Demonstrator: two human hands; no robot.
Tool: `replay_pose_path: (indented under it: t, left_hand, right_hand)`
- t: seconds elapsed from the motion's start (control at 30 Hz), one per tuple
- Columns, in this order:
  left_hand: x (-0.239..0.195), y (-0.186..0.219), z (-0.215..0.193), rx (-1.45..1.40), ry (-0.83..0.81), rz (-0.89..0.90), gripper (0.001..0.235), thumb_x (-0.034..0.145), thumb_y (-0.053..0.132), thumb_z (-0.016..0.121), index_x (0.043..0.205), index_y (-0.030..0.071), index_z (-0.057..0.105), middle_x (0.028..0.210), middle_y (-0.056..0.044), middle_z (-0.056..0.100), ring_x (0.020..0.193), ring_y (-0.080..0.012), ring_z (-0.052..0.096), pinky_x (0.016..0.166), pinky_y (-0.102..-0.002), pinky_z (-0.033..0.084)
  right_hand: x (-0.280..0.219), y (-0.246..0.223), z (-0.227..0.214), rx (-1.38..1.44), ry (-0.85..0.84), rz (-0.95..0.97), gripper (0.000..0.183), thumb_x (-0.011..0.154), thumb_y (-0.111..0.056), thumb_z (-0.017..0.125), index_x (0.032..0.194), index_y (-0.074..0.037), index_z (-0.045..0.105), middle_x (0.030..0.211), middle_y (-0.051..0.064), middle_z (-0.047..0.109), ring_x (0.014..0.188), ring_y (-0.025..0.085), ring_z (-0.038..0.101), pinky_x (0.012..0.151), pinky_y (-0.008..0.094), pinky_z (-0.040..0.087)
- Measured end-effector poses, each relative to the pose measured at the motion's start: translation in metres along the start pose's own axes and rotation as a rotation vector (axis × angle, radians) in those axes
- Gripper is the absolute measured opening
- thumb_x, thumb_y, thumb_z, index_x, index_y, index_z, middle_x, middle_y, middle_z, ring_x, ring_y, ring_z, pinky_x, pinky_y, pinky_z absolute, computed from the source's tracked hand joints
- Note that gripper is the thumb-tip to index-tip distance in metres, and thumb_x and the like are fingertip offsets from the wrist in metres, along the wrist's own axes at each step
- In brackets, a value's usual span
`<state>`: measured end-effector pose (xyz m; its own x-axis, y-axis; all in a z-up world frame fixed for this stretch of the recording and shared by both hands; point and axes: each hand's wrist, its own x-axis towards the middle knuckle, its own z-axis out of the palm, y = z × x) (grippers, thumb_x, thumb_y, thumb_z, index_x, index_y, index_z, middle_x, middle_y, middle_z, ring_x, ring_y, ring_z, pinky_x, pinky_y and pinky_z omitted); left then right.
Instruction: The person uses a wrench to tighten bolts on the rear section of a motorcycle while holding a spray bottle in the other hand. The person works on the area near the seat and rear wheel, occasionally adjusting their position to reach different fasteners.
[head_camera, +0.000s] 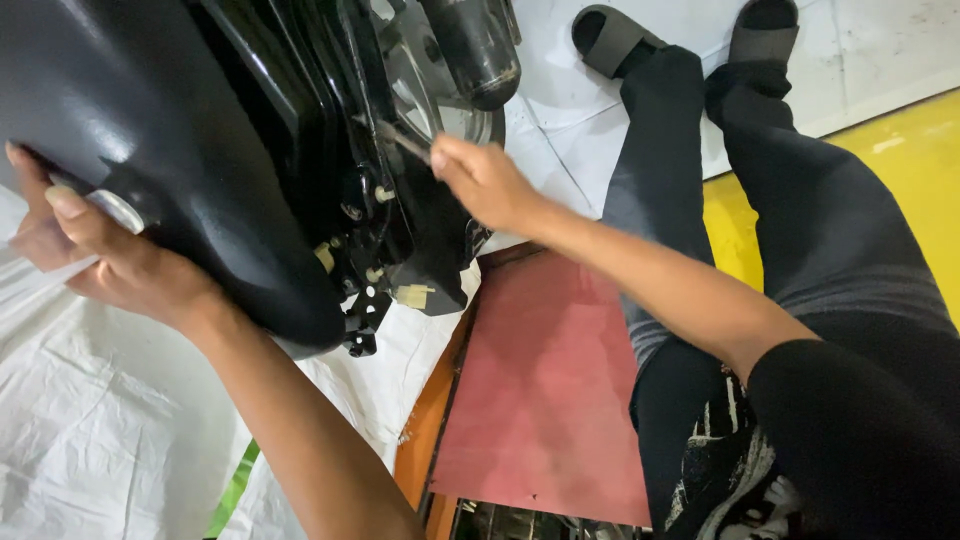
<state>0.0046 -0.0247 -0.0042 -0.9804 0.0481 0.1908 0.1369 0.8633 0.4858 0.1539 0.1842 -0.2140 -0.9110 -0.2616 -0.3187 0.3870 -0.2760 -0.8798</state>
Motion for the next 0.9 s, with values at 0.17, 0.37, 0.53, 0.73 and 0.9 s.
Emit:
replay_pose_path:
  t: [0.17,0.37,0.53,0.73,0.9]
  left_hand:
    - [0.001,0.009,0.001,0.118,0.013,0.017,0.038,0.117,0.031,0.042,0.142,0.008,0.059,0.137,-0.012,0.062,0.120,-0.0280,0.059,0.108,-0.037,0.041]
    - [-0.001,0.008,0.002,0.058,0.016,-0.070,0.041,0.115,0.035,0.045,0.143,0.009,0.060,0.142,-0.007,0.061,0.130,-0.0263,0.059,0.112,-0.036,0.042]
    - [-0.001,0.001,0.000,0.073,0.010,-0.062,0.043,0.116,0.035,0.044,0.144,0.006,0.059,0.145,-0.009,0.060,0.133,-0.0259,0.058,0.114,-0.035,0.040]
    - [0.003,0.003,0.002,0.039,0.021,-0.023,0.040,0.116,0.036,0.046,0.141,0.009,0.062,0.138,-0.008,0.063,0.123,-0.0264,0.059,0.108,-0.037,0.042]
    - [0.000,0.001,0.000,-0.021,0.007,0.004,0.036,0.117,0.030,0.049,0.141,0.008,0.061,0.138,-0.009,0.062,0.122,-0.0268,0.059,0.108,-0.038,0.042]
  right_hand:
    - [-0.058,-0.030,0.026,0.142,-0.066,0.313,0.021,0.105,-0.020,0.040,0.088,-0.013,0.051,0.065,-0.001,0.049,0.053,0.011,0.042,0.048,0.027,0.036]
    - [-0.044,-0.050,0.032,0.194,0.091,0.334,0.024,0.105,-0.025,0.041,0.089,-0.012,0.052,0.065,-0.003,0.047,0.056,0.010,0.044,0.053,0.027,0.037]
    - [-0.072,-0.062,0.040,0.255,0.042,0.351,0.017,0.104,-0.014,0.045,0.090,-0.009,0.052,0.067,-0.004,0.048,0.056,0.009,0.039,0.052,0.028,0.035]
    - [-0.053,-0.072,0.035,0.387,0.059,0.429,0.021,0.104,-0.021,0.042,0.087,-0.011,0.051,0.064,-0.003,0.044,0.057,0.009,0.040,0.051,0.027,0.034]
    - [-0.056,-0.040,0.040,0.559,-0.143,0.515,0.031,0.111,-0.034,0.037,0.089,-0.015,0.050,0.064,-0.005,0.044,0.049,0.006,0.038,0.044,0.020,0.036]
